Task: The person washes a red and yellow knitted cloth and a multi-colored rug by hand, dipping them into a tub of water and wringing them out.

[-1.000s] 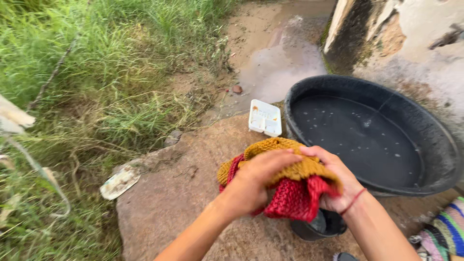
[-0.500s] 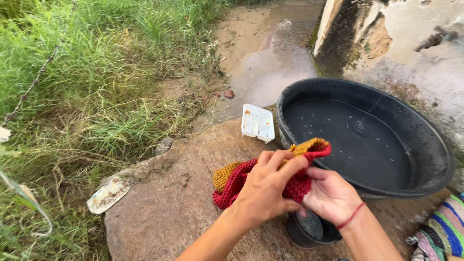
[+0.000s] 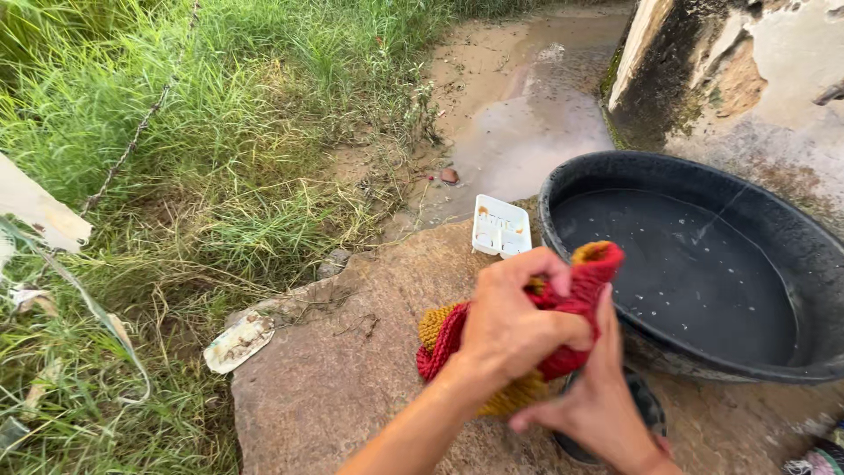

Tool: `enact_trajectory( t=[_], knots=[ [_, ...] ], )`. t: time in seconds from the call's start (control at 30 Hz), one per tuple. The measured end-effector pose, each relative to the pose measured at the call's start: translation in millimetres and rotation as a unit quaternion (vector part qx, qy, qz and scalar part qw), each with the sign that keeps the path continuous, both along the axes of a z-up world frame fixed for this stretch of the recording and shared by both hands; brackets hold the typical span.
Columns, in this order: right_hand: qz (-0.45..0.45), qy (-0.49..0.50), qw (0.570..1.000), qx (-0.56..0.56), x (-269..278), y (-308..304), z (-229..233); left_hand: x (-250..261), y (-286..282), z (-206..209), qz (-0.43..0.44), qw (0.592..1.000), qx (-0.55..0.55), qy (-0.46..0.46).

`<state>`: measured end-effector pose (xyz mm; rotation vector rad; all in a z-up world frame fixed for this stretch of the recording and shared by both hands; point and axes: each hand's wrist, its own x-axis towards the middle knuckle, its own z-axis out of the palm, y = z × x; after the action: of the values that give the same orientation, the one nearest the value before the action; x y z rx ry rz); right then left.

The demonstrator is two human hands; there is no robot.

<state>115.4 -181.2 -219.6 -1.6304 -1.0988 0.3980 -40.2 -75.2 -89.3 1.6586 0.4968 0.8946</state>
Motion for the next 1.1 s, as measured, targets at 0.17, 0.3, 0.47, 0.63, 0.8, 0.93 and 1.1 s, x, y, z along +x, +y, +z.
enact_trajectory(
  t=[0.17, 0.3, 0.47, 0.63, 0.8, 0.93, 1.1],
  knots=[
    [0.070, -0.020, 0.993, 0.090, -26, 31, 43, 19, 4, 18, -0.054, 0.945, -0.260, -0.192],
    [0.198, 0.168, 0.960, 0.104, -46, 39, 79, 21, 19, 23, 0.043, 0.933, -0.261, -0.244],
    [0.072, 0.216, 0.973, 0.022, -76, 43, 79, 4, 20, 34, 0.074, 0.980, -0.150, -0.111],
    [0.112, 0.338, 0.933, 0.054, -60, 30, 83, -29, 50, 42, -0.203, 0.974, -0.068, 0.068],
    [0.187, 0.448, 0.872, 0.069, -26, 11, 67, -42, 112, 14, -0.108, 0.993, 0.008, -0.050],
    [0.315, 0.532, 0.783, 0.066, -24, 6, 63, -18, 106, -23, -0.344, 0.905, -0.222, -0.117],
    [0.372, 0.600, 0.708, 0.012, -43, 8, 73, 6, 95, -6, -0.550, 0.801, -0.188, -0.141]
  ],
)
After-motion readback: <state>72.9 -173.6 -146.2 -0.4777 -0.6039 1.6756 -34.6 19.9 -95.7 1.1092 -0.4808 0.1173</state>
